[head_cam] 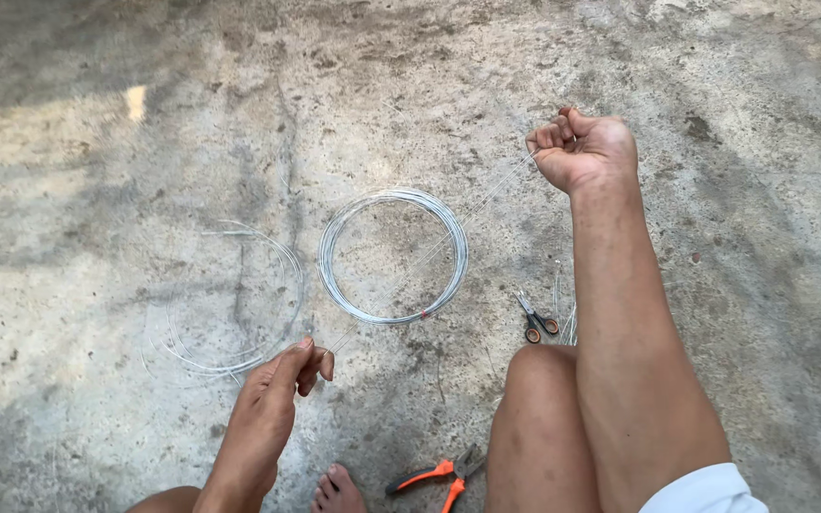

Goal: The person sits on a concrete floor and repeatedly twists short lengths of thin metal wire by hand into loops. They use pliers to cut the wire from a coil and then twist the ends together to form small circular shapes.

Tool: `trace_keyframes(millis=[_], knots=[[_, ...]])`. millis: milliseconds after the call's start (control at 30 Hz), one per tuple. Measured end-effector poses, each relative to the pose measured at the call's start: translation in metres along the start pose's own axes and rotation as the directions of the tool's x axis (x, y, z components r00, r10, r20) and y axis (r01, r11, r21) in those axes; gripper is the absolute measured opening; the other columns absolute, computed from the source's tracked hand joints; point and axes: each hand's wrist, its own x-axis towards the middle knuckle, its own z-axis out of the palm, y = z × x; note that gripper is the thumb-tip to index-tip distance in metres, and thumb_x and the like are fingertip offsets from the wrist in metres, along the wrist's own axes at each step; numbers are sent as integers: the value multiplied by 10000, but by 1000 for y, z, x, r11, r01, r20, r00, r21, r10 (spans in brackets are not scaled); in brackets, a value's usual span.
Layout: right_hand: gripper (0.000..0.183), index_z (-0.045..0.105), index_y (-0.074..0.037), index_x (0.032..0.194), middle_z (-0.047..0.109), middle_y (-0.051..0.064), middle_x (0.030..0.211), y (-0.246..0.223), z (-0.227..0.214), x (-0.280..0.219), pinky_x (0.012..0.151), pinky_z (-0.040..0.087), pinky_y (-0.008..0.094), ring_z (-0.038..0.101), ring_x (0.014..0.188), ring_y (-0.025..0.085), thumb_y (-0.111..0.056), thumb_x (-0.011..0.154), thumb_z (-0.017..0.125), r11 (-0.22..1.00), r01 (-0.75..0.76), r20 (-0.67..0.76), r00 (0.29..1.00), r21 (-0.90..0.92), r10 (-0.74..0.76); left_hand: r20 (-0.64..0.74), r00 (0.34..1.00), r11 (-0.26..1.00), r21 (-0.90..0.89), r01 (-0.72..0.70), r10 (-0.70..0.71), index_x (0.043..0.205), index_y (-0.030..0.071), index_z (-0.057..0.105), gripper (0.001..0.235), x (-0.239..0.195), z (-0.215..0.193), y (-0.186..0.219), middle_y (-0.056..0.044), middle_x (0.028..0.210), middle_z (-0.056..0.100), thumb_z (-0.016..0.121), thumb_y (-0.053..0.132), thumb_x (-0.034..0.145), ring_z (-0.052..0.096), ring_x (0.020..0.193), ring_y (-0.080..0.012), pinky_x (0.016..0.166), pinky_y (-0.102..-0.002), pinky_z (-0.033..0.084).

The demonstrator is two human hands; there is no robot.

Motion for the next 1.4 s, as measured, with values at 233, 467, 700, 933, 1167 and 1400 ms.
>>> trace_keyframes(millis=[233,467,700,933,1167,1400], knots=[[112,591,83,1024,461,97,761,12,2,-16,664,430,295,379,645,140,18,1003,503,1000,-27,-42,999,-9,27,-38,997,991,109,74,-70,719,50,647,536,-2,-12,-13,-6,670,472,449,441,1027,390,724,-153,737,-332,350],[99,584,78,1023,402,62,723,8,5,-21,655,401,306,347,611,148,29,1010,499,999,-34,-8,999,-8,34,-27,991,988,88,130,-129,705,81,623,574,-5,-18,-13,-13,661,457,411,487,1050,375,705,-161,756,-324,372],[84,554,79,1039,396,72,743,-5,4,-21,635,330,279,307,629,139,47,1028,477,996,-68,47,997,63,65,-7,993,993,7,121,-121,736,109,576,475,-5,-19,-5,33,724,553,422,456,1023,398,714,-123,760,-299,387],[121,560,65,1024,375,60,742,-22,-2,-15,644,344,275,308,640,136,12,1043,452,997,-42,44,998,65,39,82,996,1000,-16,-18,19,749,113,584,427,-3,-14,-4,33,725,518,482,417,1030,411,713,-121,734,-286,393],[141,562,72,1024,369,42,740,-34,-11,-7,626,354,304,285,621,125,-1,1051,444,999,5,53,999,39,-7,44,996,992,97,-83,79,834,120,690,365,-7,-7,4,32,710,519,553,417,996,425,722,-112,687,-290,374],[131,561,94,1061,457,102,771,-46,-7,-18,586,369,326,371,607,167,24,1044,451,999,39,315,949,-10,-34,37,948,945,78,-317,315,927,112,746,310,-12,-4,1,48,861,639,587,370,995,511,806,-89,766,-266,466]])
